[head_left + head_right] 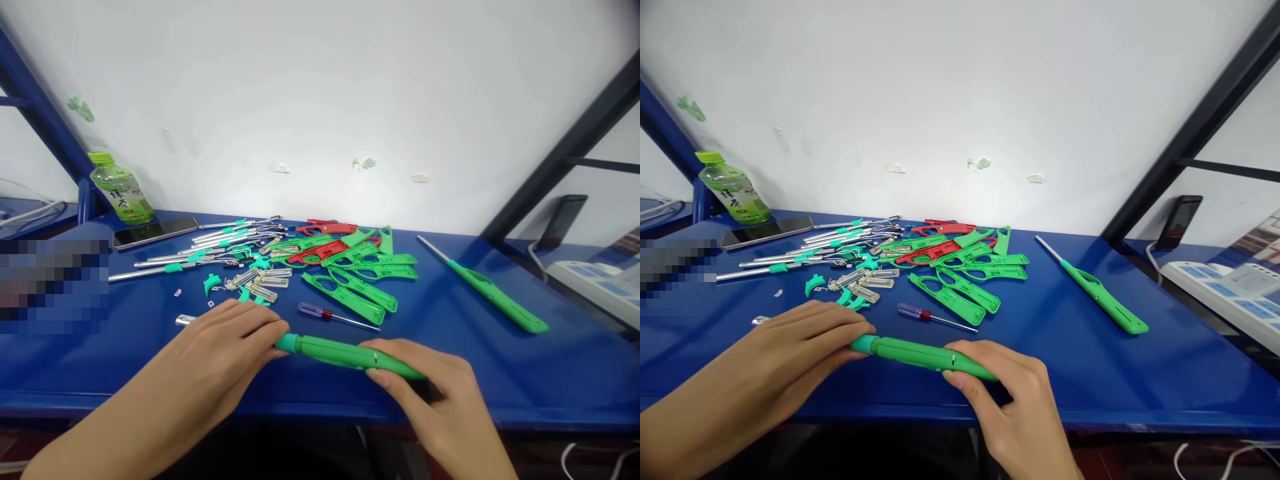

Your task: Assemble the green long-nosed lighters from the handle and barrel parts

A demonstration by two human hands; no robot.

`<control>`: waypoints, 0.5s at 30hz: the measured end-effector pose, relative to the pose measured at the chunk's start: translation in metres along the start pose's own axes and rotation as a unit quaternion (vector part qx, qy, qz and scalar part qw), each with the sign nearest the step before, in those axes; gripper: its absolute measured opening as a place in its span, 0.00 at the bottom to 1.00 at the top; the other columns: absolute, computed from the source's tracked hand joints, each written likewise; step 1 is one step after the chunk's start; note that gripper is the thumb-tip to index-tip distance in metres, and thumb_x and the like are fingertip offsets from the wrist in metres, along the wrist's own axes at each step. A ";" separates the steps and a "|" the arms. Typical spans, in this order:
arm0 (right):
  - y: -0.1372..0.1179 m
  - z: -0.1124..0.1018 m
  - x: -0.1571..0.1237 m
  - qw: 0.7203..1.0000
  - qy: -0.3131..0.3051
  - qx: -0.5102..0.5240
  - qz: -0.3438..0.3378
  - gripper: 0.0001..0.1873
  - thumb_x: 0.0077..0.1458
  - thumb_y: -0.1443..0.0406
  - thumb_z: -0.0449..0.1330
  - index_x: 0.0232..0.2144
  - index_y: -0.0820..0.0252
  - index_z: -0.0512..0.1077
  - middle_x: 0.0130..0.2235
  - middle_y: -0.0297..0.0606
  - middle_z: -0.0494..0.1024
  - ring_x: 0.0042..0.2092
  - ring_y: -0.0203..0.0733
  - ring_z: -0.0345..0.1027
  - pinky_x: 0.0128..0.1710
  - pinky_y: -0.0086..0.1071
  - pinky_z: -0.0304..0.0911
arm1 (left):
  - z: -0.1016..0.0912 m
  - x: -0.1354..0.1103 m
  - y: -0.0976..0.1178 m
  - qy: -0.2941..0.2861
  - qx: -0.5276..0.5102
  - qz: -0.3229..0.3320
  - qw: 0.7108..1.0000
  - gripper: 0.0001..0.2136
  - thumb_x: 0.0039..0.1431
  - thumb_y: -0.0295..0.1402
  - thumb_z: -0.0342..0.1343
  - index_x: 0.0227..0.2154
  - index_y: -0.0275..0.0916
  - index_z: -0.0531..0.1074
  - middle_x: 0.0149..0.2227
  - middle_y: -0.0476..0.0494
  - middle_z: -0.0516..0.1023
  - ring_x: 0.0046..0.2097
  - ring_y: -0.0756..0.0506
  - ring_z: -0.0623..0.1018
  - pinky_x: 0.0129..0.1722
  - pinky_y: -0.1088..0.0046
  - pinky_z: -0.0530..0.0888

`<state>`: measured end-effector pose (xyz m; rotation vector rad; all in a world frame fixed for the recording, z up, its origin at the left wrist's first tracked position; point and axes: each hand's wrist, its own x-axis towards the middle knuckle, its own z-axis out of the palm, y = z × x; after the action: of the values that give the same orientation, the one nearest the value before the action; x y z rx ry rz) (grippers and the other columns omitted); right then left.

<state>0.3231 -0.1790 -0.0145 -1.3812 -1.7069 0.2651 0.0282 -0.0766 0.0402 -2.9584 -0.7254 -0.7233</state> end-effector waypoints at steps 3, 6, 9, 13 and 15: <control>0.003 -0.002 -0.005 1.000 -0.008 -0.025 0.010 0.08 0.68 0.56 0.70 0.46 0.43 0.89 0.45 0.32 0.92 0.42 0.50 0.90 0.47 0.35 0.85 | 0.003 0.000 0.008 -0.001 0.010 0.011 1.000 0.15 0.85 0.33 0.43 0.50 0.44 0.76 0.46 0.47 0.85 0.45 0.44 0.83 0.48 0.64 0.75; 0.005 -0.005 -0.007 0.998 -0.028 -0.033 0.042 0.11 0.67 0.53 0.70 0.45 0.45 0.90 0.41 0.36 0.92 0.37 0.52 0.89 0.39 0.37 0.86 | 0.004 0.001 0.012 0.007 0.037 0.030 0.999 0.17 0.84 0.28 0.39 0.46 0.42 0.75 0.44 0.45 0.85 0.41 0.43 0.82 0.44 0.64 0.75; 0.006 -0.007 -0.007 0.996 -0.044 -0.020 0.069 0.13 0.65 0.51 0.71 0.45 0.48 0.91 0.36 0.40 0.92 0.35 0.54 0.88 0.32 0.36 0.85 | 0.005 0.002 0.014 0.010 0.045 0.039 0.998 0.19 0.81 0.24 0.38 0.41 0.42 0.74 0.41 0.44 0.85 0.37 0.44 0.82 0.39 0.65 0.75; 0.010 -0.007 -0.009 0.997 -0.042 -0.034 0.059 0.14 0.64 0.50 0.71 0.45 0.46 0.91 0.39 0.39 0.92 0.38 0.55 0.89 0.36 0.39 0.86 | 0.006 0.001 0.018 -0.012 0.035 0.026 0.999 0.18 0.81 0.25 0.39 0.38 0.43 0.71 0.41 0.44 0.85 0.36 0.44 0.83 0.36 0.64 0.74; 0.012 -0.006 -0.010 0.997 -0.039 -0.042 0.049 0.13 0.65 0.50 0.71 0.45 0.45 0.90 0.42 0.39 0.92 0.42 0.56 0.89 0.41 0.40 0.86 | 0.006 0.001 0.019 -0.013 0.037 0.022 0.999 0.18 0.81 0.25 0.38 0.38 0.43 0.71 0.41 0.44 0.85 0.36 0.43 0.83 0.36 0.64 0.74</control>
<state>0.3350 -0.1853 -0.0235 -1.5360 -1.7330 0.3089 0.0397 -0.0923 0.0369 -2.9126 -0.6698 -0.6432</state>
